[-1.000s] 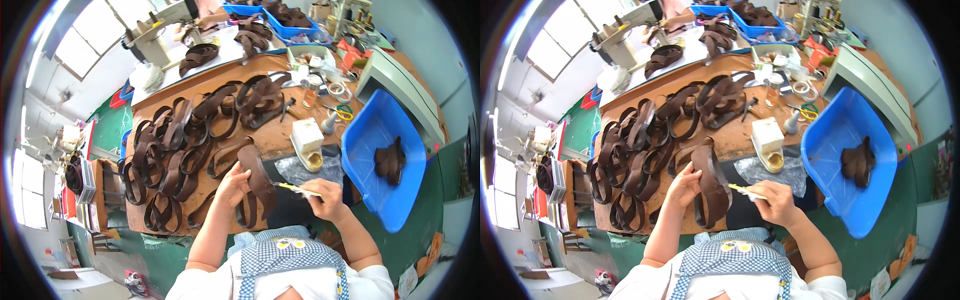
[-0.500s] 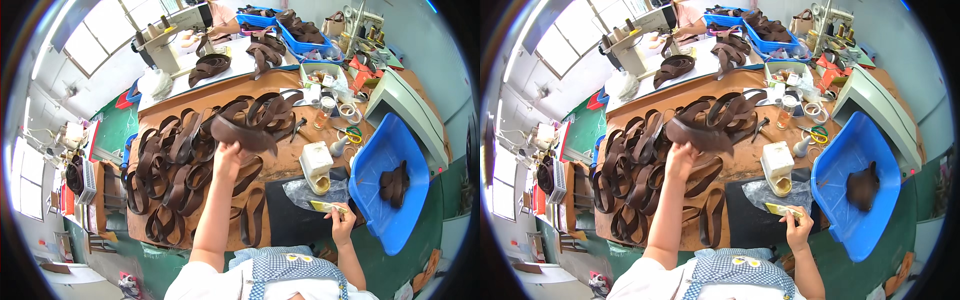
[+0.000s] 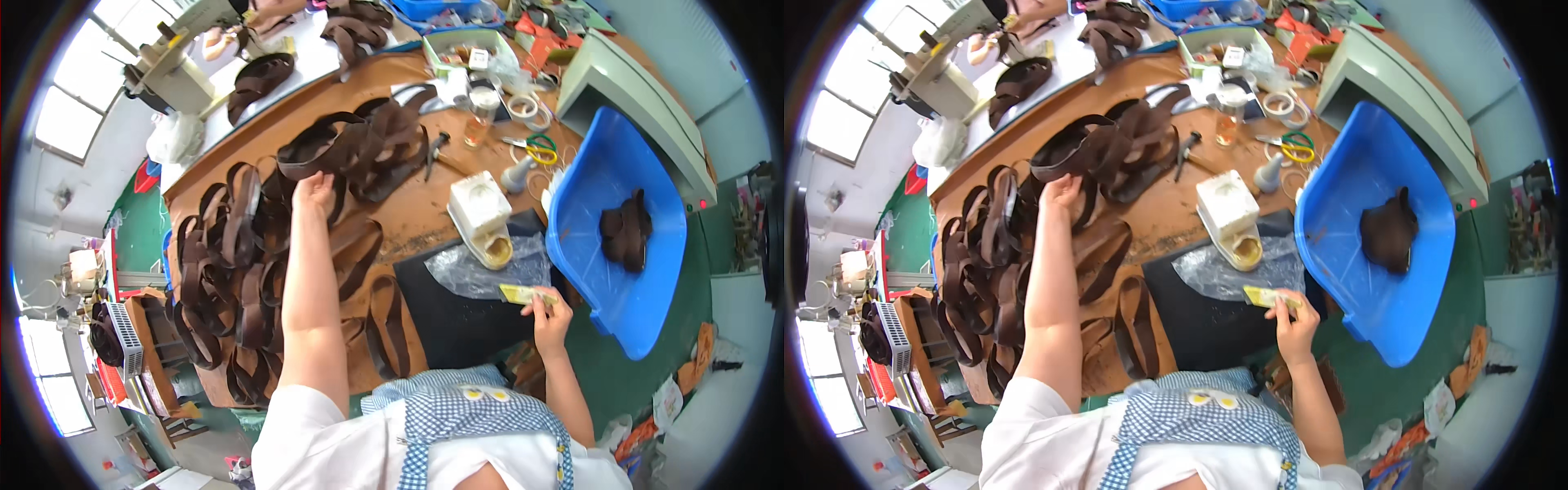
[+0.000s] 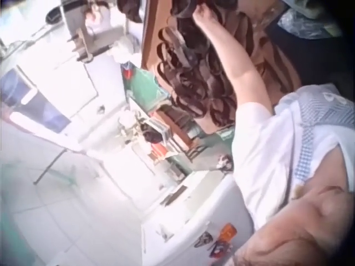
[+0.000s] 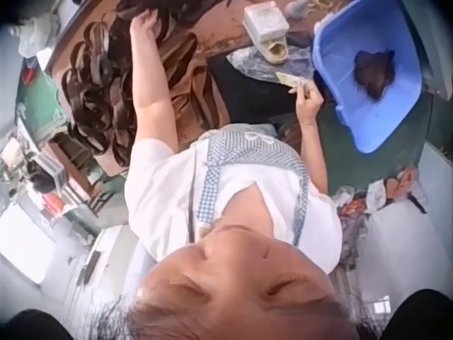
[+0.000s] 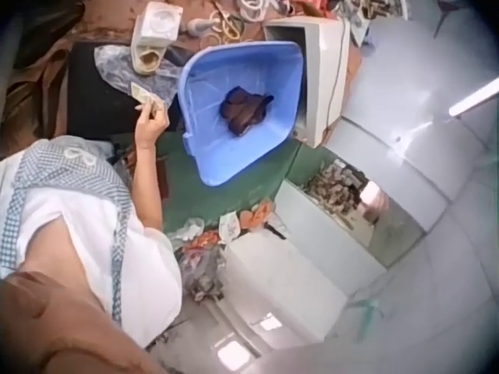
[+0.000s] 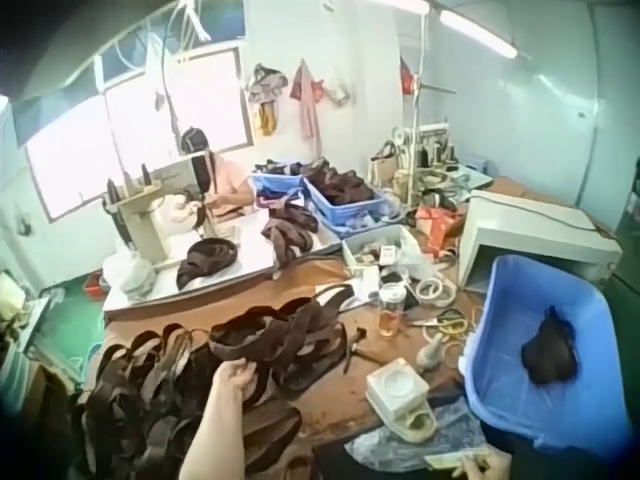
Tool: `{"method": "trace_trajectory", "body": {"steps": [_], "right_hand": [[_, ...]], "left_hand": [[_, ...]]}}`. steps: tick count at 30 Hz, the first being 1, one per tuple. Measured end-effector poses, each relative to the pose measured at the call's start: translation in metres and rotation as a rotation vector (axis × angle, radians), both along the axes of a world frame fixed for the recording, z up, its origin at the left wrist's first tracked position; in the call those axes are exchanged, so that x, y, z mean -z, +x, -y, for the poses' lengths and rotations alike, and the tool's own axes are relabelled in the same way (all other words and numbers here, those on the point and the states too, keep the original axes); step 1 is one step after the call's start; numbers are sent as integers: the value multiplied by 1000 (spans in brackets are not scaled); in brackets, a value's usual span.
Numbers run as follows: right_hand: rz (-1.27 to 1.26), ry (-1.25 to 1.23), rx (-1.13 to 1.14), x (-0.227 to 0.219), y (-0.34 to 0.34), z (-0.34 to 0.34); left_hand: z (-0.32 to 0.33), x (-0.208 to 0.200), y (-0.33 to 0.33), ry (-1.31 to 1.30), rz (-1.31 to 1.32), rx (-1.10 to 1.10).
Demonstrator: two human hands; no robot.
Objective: Apply glue to leather shoe uppers and fold edges for assembly.
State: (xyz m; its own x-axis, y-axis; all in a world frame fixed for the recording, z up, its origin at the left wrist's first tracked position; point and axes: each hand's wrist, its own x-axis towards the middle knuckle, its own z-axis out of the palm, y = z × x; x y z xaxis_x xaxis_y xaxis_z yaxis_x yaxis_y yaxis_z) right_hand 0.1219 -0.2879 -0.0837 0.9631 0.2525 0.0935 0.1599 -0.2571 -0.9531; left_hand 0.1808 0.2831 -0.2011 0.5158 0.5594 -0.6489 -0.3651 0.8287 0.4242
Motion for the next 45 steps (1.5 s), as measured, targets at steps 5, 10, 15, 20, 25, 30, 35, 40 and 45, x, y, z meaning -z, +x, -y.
{"method": "trace_trajectory", "body": {"steps": [5,10,15,20,25,30,35,40,45], "right_hand": [[-28,-57,52,14,19,7],[171,-164,-50,22,35,-9],[293,-276,1,19,42,-9],[338,-257,-28,39,56,-22],[355,-255,-57,67,76,-33],[397,-323,-116,57,78,-34],[547,-426,-112,39,60,-15],[473,-445,-85,33,32,-2],[-256,162,-3,-14,10,-20]], "left_hand": [[111,-34,-84,474,-179,185],[217,-31,-217,1234,-735,639],[308,-35,-320,1323,-1221,827],[319,-10,-351,1114,-1323,745],[306,14,-342,1000,-1221,893],[318,-1,-335,797,-870,682],[319,-78,-310,542,-539,750],[318,-103,-288,571,-179,774],[325,-124,-247,695,-1,702]]}}
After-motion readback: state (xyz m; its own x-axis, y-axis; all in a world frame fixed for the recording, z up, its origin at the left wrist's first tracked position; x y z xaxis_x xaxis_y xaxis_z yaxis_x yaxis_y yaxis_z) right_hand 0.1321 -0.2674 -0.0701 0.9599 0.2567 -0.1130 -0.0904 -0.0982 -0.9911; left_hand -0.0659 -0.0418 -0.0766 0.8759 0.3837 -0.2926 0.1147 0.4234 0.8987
